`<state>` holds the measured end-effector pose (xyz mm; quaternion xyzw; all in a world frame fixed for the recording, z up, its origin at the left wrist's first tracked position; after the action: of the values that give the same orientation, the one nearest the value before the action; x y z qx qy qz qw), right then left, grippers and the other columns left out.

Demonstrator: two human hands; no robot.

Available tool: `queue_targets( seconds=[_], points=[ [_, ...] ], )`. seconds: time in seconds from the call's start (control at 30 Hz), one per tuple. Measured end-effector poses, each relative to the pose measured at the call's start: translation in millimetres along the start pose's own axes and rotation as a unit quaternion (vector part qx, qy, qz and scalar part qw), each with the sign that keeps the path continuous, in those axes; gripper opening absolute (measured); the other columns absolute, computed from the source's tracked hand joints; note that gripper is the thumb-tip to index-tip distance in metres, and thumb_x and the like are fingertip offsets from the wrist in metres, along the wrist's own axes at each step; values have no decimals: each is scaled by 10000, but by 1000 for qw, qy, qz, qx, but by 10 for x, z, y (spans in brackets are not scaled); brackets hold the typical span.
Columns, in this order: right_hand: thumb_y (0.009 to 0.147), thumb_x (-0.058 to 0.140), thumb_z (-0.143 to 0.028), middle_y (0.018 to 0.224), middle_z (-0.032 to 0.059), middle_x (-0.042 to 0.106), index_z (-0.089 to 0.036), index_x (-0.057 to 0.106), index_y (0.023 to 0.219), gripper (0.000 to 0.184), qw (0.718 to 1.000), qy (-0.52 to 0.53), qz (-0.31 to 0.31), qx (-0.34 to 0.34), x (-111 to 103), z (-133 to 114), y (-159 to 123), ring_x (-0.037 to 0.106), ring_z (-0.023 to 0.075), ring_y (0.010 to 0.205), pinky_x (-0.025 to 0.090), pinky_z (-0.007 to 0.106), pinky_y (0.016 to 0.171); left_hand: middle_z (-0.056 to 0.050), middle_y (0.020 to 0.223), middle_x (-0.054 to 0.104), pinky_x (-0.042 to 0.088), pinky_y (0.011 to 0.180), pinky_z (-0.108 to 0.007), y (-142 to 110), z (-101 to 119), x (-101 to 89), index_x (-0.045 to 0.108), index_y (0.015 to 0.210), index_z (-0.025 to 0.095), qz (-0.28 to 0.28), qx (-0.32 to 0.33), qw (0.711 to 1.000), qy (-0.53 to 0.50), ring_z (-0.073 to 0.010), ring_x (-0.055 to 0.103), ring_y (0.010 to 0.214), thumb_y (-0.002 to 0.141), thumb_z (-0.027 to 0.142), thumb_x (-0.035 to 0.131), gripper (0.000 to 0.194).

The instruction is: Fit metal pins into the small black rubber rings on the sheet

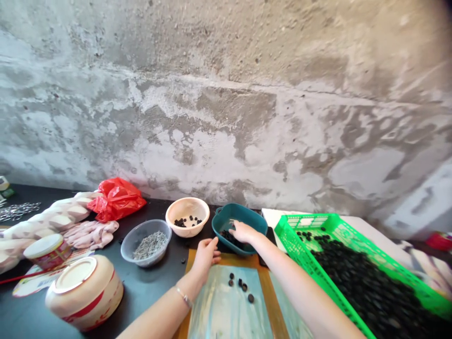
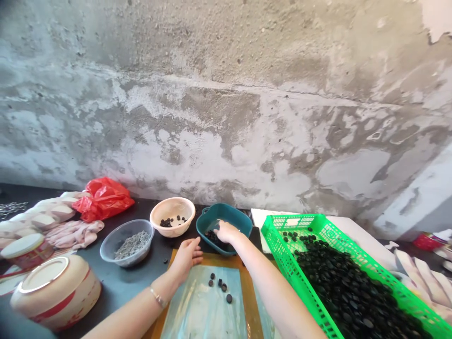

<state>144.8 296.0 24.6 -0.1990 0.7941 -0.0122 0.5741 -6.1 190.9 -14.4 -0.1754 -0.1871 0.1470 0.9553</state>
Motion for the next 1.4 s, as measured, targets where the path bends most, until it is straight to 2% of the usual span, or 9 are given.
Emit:
queue_targets(
  seconds=[0.07,0.17,0.4,0.5,0.67,0.83,0.97,1.13,1.4],
  points=[
    [946,558,-362,1307,108,540,-180,518,1286,388,998,-4,31,-50,-37,-96,5,572,259,1127,485,489,941,11,665,540,491,478,-226,196,74,82,520,894,144,11,27,999,39,-113,579,513,811,369,674,285],
    [939,571,-360,1327,107,529,-183,524,1286,392,992,-10,30,-123,5,-263,30,551,270,1164,462,507,969,41,586,493,472,443,-219,367,148,185,500,805,155,15,59,995,80,-99,532,451,821,419,627,293],
    [944,571,-330,1142,78,628,-154,605,1130,258,982,-23,-28,-186,89,-322,20,632,203,975,537,410,847,65,513,472,488,459,-236,448,245,311,396,686,207,0,136,981,140,-116,548,453,798,310,573,233],
    [927,594,-338,1092,64,640,-153,624,1076,240,982,-21,-12,-190,-21,-199,-103,628,198,954,525,405,847,83,487,438,456,446,-226,362,304,281,379,666,220,-4,191,968,165,-119,522,434,780,272,559,218],
    [945,521,-368,1221,135,563,-176,557,1251,363,984,-6,132,-118,-244,109,-343,498,281,1170,386,440,987,87,492,411,419,469,-231,139,372,197,404,659,228,-7,264,945,195,-126,489,451,772,307,576,221],
    [942,502,-390,1199,202,549,-101,496,1304,463,981,-1,187,-48,-102,266,-489,520,328,1139,379,433,943,78,520,394,380,506,-233,-47,419,155,403,641,227,3,312,926,212,-123,442,490,770,316,580,236],
    [962,452,-441,1172,173,571,-115,493,1290,464,981,10,185,-58,98,143,-572,559,289,1097,397,384,914,77,535,370,358,510,-231,-189,402,160,388,640,228,-5,336,916,218,-118,409,496,779,322,571,248],
    [943,476,-508,1100,84,602,-221,565,1203,397,978,9,174,-115,282,-137,-756,566,236,1036,405,334,896,78,556,377,377,494,-229,-336,333,146,377,672,231,-21,342,914,218,-118,436,486,808,356,553,256],
    [956,485,-379,980,72,633,-199,625,1038,242,974,-28,185,-127,447,-235,-902,557,235,952,403,345,852,70,574,378,330,493,-235,-452,304,74,429,678,218,-9,374,899,228,-113,394,497,814,332,574,229]
  ],
)
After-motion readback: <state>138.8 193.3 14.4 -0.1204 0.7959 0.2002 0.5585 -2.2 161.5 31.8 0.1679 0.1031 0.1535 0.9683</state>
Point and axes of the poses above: each hand's wrist, its own y-axis towards the middle knuckle, its own x-axis out of the palm, z = x × y, the point moved 6 cm from there along y, towards the middle knuckle
